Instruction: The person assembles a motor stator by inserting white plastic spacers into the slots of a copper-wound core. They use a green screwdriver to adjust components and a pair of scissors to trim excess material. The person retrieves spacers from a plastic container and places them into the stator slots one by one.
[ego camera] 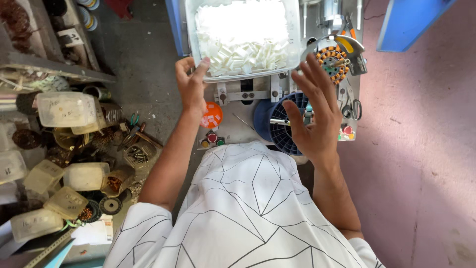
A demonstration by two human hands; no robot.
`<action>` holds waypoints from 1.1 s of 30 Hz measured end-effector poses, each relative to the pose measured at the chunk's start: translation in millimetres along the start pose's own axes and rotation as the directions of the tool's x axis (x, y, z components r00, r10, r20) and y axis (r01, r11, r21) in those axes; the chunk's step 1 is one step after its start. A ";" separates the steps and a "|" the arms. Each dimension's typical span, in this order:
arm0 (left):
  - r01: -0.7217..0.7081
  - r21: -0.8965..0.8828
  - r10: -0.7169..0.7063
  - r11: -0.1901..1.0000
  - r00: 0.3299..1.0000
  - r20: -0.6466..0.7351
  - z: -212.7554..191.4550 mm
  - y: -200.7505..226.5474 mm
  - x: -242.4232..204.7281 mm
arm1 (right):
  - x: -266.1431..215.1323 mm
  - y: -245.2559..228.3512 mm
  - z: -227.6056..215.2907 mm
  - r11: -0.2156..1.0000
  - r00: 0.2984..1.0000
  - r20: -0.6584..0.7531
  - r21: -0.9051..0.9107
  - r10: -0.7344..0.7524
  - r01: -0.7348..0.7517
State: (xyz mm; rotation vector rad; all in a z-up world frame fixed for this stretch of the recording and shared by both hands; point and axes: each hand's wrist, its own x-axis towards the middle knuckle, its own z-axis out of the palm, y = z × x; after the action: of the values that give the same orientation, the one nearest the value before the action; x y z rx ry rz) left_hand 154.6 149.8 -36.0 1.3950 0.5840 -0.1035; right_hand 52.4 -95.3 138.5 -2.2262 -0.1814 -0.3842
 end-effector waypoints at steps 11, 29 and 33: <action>0.144 -0.222 -0.116 0.964 0.984 0.138 -27.1 8.9 -51.5 | -72.7 19.7 -28.9 0.727 0.904 0.398 0.573 0.156 -0.378; -0.233 -0.382 0.037 0.894 0.889 -0.457 -146.0 -29.4 -411.3 | -127.8 30.3 41.9 0.269 0.431 0.893 0.451 -0.133 -0.851; -0.221 -0.354 0.091 0.909 0.933 -0.349 -185.6 -33.0 -433.9 | -142.0 19.0 78.8 0.219 0.316 0.908 0.379 -0.275 -0.899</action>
State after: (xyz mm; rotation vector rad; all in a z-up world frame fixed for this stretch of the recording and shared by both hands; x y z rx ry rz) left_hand -290.2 202.7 116.2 1.0680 0.7175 0.3662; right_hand -59.9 -46.0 30.3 -0.8253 -0.2423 1.1518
